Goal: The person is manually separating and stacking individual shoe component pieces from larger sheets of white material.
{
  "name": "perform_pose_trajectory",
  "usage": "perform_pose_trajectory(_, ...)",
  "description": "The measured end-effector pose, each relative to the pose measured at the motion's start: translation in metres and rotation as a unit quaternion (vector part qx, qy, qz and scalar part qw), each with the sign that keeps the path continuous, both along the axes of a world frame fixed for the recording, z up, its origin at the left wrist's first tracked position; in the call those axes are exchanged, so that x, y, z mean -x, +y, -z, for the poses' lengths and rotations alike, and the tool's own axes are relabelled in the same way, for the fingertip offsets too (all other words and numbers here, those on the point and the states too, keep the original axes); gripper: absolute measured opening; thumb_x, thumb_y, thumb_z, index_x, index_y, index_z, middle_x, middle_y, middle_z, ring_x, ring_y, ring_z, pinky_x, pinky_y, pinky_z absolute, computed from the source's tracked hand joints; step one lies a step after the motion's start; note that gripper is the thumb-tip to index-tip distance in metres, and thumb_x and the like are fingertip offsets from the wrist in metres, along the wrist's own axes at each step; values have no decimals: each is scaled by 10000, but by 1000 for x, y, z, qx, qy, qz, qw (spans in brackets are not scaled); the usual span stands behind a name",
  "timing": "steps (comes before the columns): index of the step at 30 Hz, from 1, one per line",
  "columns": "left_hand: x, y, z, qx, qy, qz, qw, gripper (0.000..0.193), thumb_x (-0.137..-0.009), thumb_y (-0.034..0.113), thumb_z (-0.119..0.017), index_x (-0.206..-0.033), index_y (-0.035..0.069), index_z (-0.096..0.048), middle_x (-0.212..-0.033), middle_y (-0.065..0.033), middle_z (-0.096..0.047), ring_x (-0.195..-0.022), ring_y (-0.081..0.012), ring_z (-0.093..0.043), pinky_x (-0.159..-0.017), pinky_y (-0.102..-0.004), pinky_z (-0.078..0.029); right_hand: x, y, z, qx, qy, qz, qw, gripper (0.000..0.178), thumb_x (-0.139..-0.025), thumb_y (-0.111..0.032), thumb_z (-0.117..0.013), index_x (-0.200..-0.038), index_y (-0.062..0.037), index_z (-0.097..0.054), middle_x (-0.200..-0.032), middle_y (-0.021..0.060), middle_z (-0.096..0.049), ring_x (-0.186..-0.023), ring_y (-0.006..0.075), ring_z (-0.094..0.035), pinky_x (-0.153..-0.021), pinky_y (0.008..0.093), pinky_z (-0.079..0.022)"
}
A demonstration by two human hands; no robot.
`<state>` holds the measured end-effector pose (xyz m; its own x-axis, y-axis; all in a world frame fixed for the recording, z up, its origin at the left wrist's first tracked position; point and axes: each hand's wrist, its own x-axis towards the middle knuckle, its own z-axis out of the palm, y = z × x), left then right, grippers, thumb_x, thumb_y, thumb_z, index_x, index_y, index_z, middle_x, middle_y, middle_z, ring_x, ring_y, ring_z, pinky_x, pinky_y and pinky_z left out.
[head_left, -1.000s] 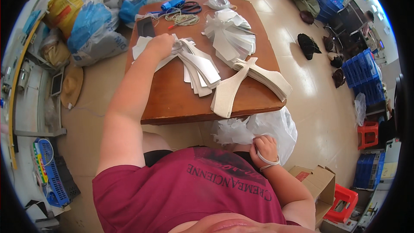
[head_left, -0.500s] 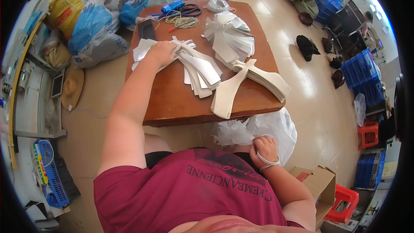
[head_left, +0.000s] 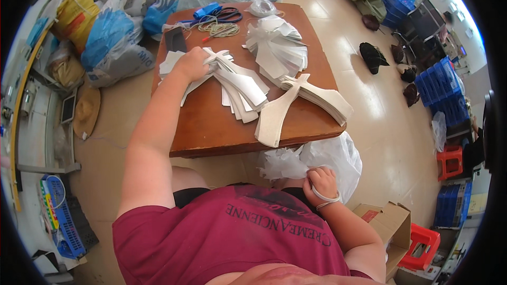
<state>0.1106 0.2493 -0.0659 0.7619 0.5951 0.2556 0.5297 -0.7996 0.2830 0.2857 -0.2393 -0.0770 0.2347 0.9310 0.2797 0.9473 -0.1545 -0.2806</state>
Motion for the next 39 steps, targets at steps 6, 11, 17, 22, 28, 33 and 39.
perform_pose_trajectory(6,-13,-11,-22,39,40,10,998,284,-810,253,-635,-1000,45,-657,-1024,-163,-573,-990,-330,-575,-882,-399,-462,2,1,-4,4,2,3,1000,108,-689,-123,-643,-754,-77,-570,-831,69,-620,-808,259,-578,-720,386,-406)
perform_pose_trajectory(11,-27,-21,-46,24,15,-5,1000,327,-812,297,-673,-1004,32,-658,-983,-192,-632,-939,-346,-608,-828,-414,-480,3,2,-4,-2,10,11,1000,100,-696,-120,-640,-748,-74,-568,-832,72,-621,-817,264,-582,-726,390,-411)
perform_pose_trajectory(17,-35,-32,-73,-9,-88,43,995,281,-818,262,-654,-1009,56,-652,-951,-192,-652,-907,-374,-614,-808,-435,-486,3,0,1,-11,14,8,1000,103,-698,-125,-639,-748,-73,-565,-814,74,-616,-801,266,-578,-713,396,-410)
perform_pose_trajectory(22,-43,-46,-100,30,-196,59,978,268,-828,228,-650,-1026,47,-634,-931,-192,-651,-891,-385,-613,-766,-432,-486,3,-1,3,-22,-6,5,1000,100,-703,-136,-635,-728,-74,-561,-782,81,-595,-773,277,-560,-700,399,-407)
perform_pose_trajectory(28,-24,-56,-137,-21,-172,48,984,266,-843,170,-651,-1049,6,-613,-922,-177,-662,-844,-333,-638,-744,-374,-487,5,-3,7,-23,4,9,1000,108,-705,-142,-630,-710,-73,-546,-747,89,-569,-764,287,-551,-704,410,-404)
perform_pose_trajectory(33,7,-62,-161,70,11,6,997,331,-807,209,-660,-1054,-10,-632,-935,-163,-655,-838,-254,-631,-745,-350,-482,5,-8,9,-29,9,14,999,108,-706,-142,-628,-696,-74,-544,-748,93,-571,-776,292,-551,-705,416,-401)
perform_pose_trajectory(39,36,-73,-173,167,129,6,977,397,-768,255,-644,-1039,-34,-621,-960,-130,-643,-873,-217,-606,-788,-342,-473,4,-12,10,-37,10,19,999,114,-710,-151,-626,-694,-75,-543,-739,92,-567,-779,291,-550,-702,418,-399)
